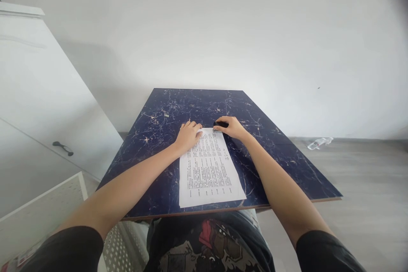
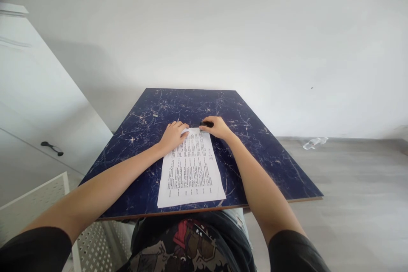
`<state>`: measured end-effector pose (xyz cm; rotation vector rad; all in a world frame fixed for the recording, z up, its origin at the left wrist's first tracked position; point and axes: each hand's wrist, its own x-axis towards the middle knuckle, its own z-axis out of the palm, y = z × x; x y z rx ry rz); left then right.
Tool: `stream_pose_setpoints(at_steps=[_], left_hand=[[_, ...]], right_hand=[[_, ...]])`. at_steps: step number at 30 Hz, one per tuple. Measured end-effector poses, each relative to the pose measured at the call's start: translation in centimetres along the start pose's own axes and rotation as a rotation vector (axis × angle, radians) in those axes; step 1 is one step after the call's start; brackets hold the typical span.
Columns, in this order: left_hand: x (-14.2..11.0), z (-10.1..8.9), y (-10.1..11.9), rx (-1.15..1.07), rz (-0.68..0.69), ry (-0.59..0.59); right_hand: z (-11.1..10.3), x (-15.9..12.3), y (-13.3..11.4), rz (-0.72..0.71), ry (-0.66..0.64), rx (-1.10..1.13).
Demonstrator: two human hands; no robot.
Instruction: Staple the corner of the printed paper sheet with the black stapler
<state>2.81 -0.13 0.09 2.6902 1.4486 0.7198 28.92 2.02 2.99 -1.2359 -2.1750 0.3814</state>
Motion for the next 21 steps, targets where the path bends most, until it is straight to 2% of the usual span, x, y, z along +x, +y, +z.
stream_pose_setpoints(at_steps=[5,9,12,16,21], left_hand=[[0.1,-0.2,0.1,0.004,0.008,-0.021],[0.1,-0.3,0.3,0.016,0.000,-0.030],[0.1,-0.3,0.4,0.012,0.005,-0.033],[0.0,-0.2,0.5,0.025,0.001,-0.018],[0.0,-0.1,0.5,0.022,-0.008,-0.016]], right_hand=[[-0.5,0.1,-0.5,0.016,0.016,0.035],[-0.3,0.8,-1.6,0.102,0.241,0.070],[0.7,1.3,-2.6,0.108,0.310,-0.010],[2.2,1.6,-3.2,0.055,0.212,-0.116],[3.1,1.6,-2.9,0.094,0.095,-0.258]])
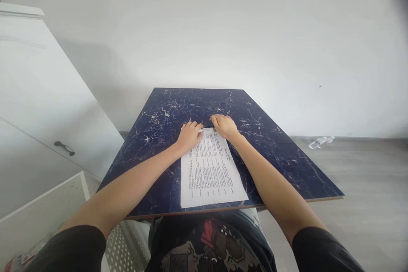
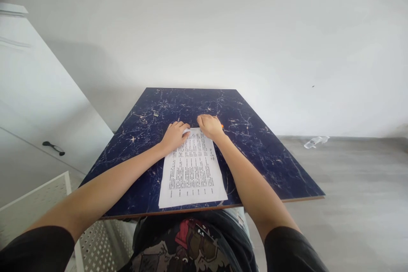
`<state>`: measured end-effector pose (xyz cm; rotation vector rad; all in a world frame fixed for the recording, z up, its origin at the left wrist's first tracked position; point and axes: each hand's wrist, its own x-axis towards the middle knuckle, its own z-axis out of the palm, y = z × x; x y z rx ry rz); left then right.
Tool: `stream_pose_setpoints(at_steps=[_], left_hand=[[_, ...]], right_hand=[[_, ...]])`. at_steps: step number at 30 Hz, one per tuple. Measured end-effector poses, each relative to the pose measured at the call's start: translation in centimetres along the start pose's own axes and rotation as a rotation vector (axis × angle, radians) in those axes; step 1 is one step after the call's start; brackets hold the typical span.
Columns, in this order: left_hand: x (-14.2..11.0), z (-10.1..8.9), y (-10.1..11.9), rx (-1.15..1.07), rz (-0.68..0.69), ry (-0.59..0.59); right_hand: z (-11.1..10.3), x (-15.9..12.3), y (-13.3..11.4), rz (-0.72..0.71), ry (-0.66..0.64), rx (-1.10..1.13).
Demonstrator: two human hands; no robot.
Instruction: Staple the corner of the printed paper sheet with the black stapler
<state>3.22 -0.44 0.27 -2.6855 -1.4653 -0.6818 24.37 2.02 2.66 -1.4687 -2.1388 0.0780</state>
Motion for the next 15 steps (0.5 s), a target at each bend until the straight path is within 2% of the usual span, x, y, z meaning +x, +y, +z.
stream_pose_setpoints(at_steps=[15], left_hand=[[-0.1,0.0,0.2,0.047,-0.017,0.001]], right_hand=[[-0.1,0.0,-1.7,0.114,-0.133,-0.297]])
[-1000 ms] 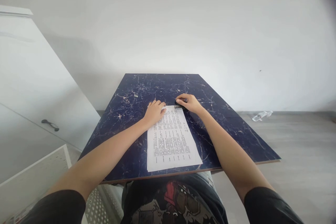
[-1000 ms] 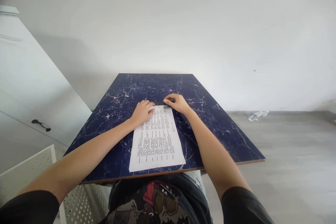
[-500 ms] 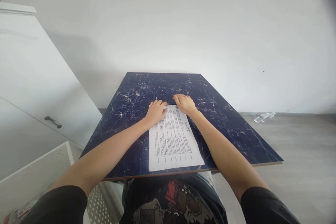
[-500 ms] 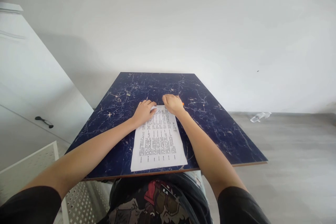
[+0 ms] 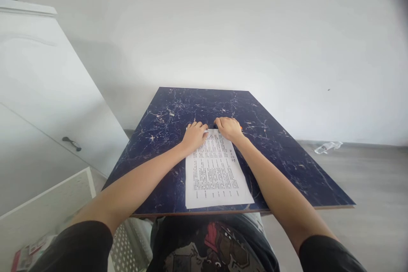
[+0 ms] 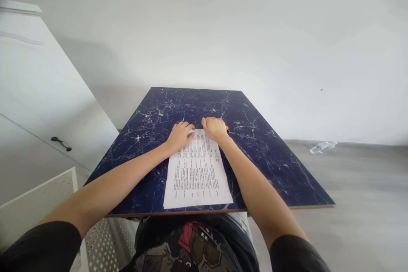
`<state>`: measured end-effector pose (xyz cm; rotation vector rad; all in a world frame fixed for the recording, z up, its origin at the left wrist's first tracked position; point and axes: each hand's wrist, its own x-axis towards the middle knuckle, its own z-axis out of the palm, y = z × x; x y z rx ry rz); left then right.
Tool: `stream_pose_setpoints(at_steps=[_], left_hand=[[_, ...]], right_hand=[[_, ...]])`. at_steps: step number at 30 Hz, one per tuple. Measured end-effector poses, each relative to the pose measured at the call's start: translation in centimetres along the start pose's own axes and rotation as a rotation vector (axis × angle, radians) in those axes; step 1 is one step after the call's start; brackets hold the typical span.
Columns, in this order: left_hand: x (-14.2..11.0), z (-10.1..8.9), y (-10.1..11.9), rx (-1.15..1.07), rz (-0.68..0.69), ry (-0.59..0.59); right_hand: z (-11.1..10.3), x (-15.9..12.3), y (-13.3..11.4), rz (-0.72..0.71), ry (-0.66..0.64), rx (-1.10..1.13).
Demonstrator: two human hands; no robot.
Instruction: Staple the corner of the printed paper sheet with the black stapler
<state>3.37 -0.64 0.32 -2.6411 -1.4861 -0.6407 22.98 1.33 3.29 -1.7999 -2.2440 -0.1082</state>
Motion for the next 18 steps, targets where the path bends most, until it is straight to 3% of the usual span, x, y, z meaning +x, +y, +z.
stream_pose_setpoints(at_steps=[18], left_hand=[[-0.1,0.2,0.0,0.004,0.029,0.009]], right_hand=[[0.9,-0.2,-1.3,0.019,0.061,-0.207]])
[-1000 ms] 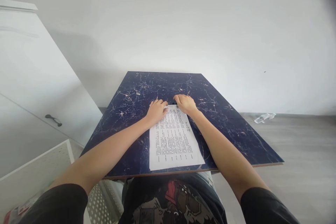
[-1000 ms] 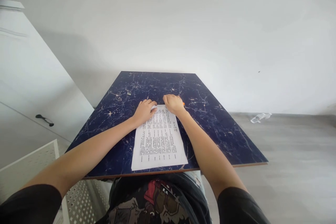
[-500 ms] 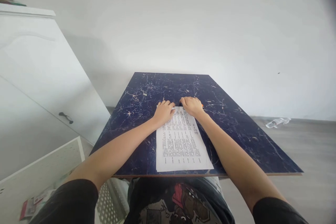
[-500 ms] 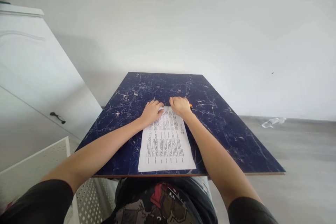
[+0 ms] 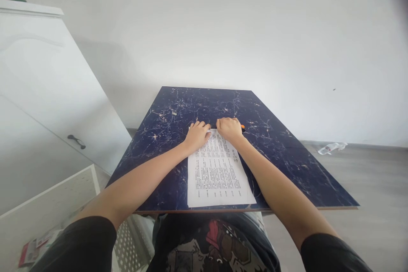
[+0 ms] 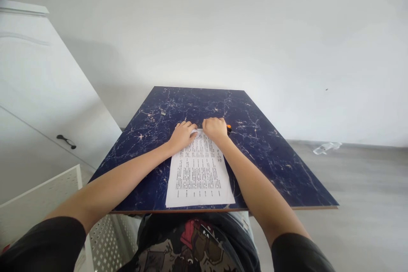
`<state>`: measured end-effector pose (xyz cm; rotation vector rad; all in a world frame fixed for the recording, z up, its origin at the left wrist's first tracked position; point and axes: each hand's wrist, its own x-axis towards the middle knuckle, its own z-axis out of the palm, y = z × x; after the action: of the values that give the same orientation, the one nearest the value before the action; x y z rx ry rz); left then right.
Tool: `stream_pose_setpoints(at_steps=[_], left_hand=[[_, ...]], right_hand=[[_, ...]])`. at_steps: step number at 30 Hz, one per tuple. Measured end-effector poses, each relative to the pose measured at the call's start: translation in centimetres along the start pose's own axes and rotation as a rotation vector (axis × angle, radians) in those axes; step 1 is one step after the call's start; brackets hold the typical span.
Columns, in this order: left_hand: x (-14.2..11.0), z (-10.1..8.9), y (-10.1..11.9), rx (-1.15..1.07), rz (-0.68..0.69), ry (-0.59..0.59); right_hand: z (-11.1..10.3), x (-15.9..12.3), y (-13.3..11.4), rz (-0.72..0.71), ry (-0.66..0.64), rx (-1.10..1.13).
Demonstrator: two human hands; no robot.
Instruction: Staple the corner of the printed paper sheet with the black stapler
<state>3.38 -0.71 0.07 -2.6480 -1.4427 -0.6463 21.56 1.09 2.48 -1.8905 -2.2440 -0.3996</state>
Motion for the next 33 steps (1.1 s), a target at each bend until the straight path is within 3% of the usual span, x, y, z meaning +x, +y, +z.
stream_pose_setpoints(at_steps=[33], left_hand=[[-0.09,-0.66,0.36,-0.006,-0.014,-0.023]], right_hand=[[-0.14,-0.53,-0.54,-0.141,-0.096,-0.110]])
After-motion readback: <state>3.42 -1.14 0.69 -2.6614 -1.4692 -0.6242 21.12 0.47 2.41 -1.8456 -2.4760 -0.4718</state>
